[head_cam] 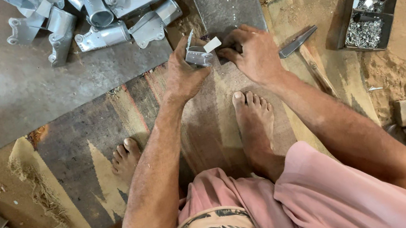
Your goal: The person sits on the floor and hammers aluminum castings one at a time on a steel plate, then bends and checks each part by hand and tosses it onto a pile. A tin can and a tray of small metal pieces sit nearby.
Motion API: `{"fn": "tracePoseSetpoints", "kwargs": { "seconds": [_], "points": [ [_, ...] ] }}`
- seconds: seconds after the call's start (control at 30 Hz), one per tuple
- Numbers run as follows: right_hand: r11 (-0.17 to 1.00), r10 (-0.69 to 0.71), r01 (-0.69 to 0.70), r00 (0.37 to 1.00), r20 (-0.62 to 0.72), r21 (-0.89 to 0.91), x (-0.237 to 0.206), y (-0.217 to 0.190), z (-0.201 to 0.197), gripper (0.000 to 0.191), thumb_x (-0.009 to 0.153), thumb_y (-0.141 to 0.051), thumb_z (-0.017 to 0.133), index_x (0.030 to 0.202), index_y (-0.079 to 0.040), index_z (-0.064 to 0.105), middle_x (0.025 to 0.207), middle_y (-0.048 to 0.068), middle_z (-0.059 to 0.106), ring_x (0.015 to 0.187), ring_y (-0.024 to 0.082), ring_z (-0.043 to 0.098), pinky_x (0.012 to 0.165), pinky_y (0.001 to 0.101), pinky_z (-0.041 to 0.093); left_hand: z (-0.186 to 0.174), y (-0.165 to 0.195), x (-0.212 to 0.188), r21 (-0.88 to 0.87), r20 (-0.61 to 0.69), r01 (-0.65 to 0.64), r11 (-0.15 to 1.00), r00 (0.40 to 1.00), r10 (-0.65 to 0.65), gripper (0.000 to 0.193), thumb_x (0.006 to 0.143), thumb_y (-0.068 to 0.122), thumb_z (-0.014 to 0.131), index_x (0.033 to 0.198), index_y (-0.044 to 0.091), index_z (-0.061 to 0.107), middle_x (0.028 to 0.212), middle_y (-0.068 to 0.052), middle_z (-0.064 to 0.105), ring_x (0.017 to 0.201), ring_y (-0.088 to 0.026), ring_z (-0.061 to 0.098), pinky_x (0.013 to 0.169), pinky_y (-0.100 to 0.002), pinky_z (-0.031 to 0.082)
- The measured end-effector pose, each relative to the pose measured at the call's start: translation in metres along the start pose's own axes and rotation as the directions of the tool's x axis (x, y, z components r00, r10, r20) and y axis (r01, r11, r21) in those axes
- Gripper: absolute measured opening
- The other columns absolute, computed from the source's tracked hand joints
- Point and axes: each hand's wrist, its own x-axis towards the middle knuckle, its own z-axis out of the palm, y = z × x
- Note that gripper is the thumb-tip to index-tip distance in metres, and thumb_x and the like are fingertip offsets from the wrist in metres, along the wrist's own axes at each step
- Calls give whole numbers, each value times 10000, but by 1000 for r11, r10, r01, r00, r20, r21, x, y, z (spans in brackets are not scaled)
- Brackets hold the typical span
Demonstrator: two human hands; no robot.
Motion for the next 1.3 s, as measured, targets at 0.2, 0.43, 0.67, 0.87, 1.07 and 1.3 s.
{"fn": "tracePoseSetpoints", "kwargs": {
  "seconds": [0.2, 0.43, 0.67, 0.87, 1.07, 1.3],
  "points": [
    [893, 451, -446, 885, -115, 68, -49, 21, -47, 227, 1039, -233, 759, 953, -23, 756, 718, 101, 665, 573, 176, 559, 522, 332, 418, 6, -1, -1, -35, 67, 45, 998, 997, -42, 423, 735, -25, 742, 1123, 78, 612, 968, -38, 730, 923, -129, 694, 847, -294, 567],
    [623, 692, -656, 716, -91, -425, -117, 61, -96, 480, 883, -377, 814, 1153, -3, 682, 915, 199, 695, 805, 324, 669, 730, 478, 529, 8, -7, -2, 95, 106, 8, 995, 994, -19, 440, 716, -10, 765, 1123, 77, 623, 1001, -68, 748, 954, -175, 720, 873, -338, 587],
    [689, 623, -524, 781, 39, -500, -152, 77, -100, 389, 956, -341, 699, 1087, 24, 672, 1033, 290, 675, 984, 458, 646, 881, 533, 515, 12, -15, -5, 171, 65, -68, 983, 996, 58, 477, 694, 2, 769, 1139, 65, 612, 977, -100, 723, 924, -248, 716, 836, -372, 565],
    [770, 564, -520, 826, 13, -371, -162, 61, -100, 376, 1087, -314, 616, 1012, 55, 609, 874, 301, 635, 829, 491, 612, 766, 568, 478, 11, -12, -4, 119, 85, -87, 989, 993, 77, 405, 735, 4, 757, 1108, 81, 622, 954, -92, 736, 912, -236, 730, 838, -365, 570],
    [765, 631, -643, 760, 158, 37, -156, -4, -107, 257, 1024, -271, 566, 1100, -26, 577, 688, 225, 627, 612, 418, 626, 540, 484, 481, 10, -11, -5, 123, 80, -61, 990, 995, 51, 418, 718, -5, 745, 1108, 75, 617, 949, -99, 732, 896, -228, 716, 825, -366, 560],
    [962, 267, -261, 961, 72, -85, -127, -39, -93, 252, 1060, -251, 572, 1030, -2, 546, 667, 206, 600, 549, 386, 612, 518, 477, 463, 11, -11, -4, 140, 105, 93, 986, 989, -108, 438, 736, 16, 739, 1149, 108, 628, 989, -56, 758, 923, -187, 734, 841, -355, 595]
  ]
}}
